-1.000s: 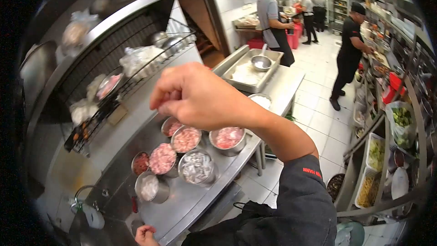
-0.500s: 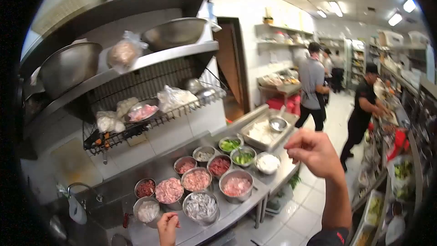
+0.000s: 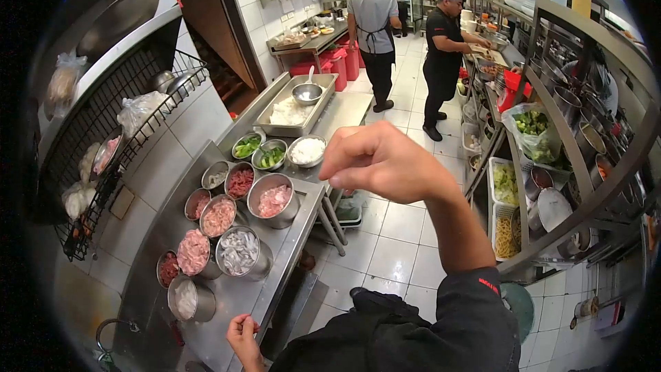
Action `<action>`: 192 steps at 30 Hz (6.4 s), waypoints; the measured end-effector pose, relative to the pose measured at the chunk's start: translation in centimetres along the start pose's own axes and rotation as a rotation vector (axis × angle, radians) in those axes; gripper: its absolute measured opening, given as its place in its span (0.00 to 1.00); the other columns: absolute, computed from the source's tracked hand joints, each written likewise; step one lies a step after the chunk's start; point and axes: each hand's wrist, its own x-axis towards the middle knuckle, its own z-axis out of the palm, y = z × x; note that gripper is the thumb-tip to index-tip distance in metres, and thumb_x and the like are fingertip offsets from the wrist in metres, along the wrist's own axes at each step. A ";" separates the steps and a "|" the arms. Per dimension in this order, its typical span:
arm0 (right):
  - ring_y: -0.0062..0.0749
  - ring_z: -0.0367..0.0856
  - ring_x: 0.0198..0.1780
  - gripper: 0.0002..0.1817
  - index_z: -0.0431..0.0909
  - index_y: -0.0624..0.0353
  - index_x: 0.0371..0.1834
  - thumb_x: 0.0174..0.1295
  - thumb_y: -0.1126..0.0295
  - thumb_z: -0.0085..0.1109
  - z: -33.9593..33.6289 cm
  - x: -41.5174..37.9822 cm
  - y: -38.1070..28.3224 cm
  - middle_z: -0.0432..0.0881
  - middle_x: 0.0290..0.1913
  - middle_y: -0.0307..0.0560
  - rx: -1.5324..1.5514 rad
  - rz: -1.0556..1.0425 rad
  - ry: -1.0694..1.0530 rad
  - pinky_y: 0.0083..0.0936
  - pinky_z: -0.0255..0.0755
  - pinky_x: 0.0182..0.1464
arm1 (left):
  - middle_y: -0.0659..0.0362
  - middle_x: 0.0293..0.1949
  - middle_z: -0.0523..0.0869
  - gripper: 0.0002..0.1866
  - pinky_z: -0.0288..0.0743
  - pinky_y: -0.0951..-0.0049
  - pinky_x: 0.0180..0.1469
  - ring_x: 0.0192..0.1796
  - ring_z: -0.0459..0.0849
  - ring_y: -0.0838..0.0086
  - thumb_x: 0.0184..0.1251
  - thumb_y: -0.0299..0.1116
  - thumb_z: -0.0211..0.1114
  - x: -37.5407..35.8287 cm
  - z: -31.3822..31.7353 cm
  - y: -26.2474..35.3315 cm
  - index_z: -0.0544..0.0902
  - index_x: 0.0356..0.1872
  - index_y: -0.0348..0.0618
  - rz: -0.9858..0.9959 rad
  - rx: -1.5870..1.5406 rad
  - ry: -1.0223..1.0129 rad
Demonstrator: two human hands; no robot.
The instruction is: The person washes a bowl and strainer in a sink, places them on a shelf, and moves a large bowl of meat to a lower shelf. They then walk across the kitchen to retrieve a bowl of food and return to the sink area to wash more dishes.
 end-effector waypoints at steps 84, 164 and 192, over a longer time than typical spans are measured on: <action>0.44 0.81 0.36 0.10 0.83 0.57 0.27 0.42 0.67 0.57 -62.9 -6.0 49.4 0.81 0.29 0.54 -1.109 1.176 0.519 0.32 0.73 0.41 | 0.60 0.27 0.79 0.08 0.69 0.81 0.30 0.26 0.75 0.81 0.48 0.21 0.64 27.7 65.3 4.4 0.78 0.32 0.35 0.060 0.360 -0.624; 0.22 0.75 0.26 0.06 0.76 0.66 0.29 0.49 0.79 0.61 -6.2 5.5 38.6 0.78 0.24 0.42 0.235 0.534 -1.398 0.17 0.69 0.30 | 0.49 0.34 0.83 0.16 0.74 0.64 0.44 0.40 0.81 0.57 0.43 0.40 0.64 -13.5 39.2 -16.2 0.81 0.35 0.43 -0.925 0.452 0.718; 0.31 0.78 0.35 0.13 0.74 0.68 0.40 0.50 0.80 0.59 38.4 4.6 1.5 0.79 0.35 0.54 1.750 0.399 -2.411 0.22 0.72 0.34 | 0.57 0.18 0.75 0.09 0.69 0.73 0.16 0.17 0.74 0.72 0.56 0.35 0.58 -33.8 51.9 -32.6 0.76 0.25 0.40 -1.313 -0.361 1.257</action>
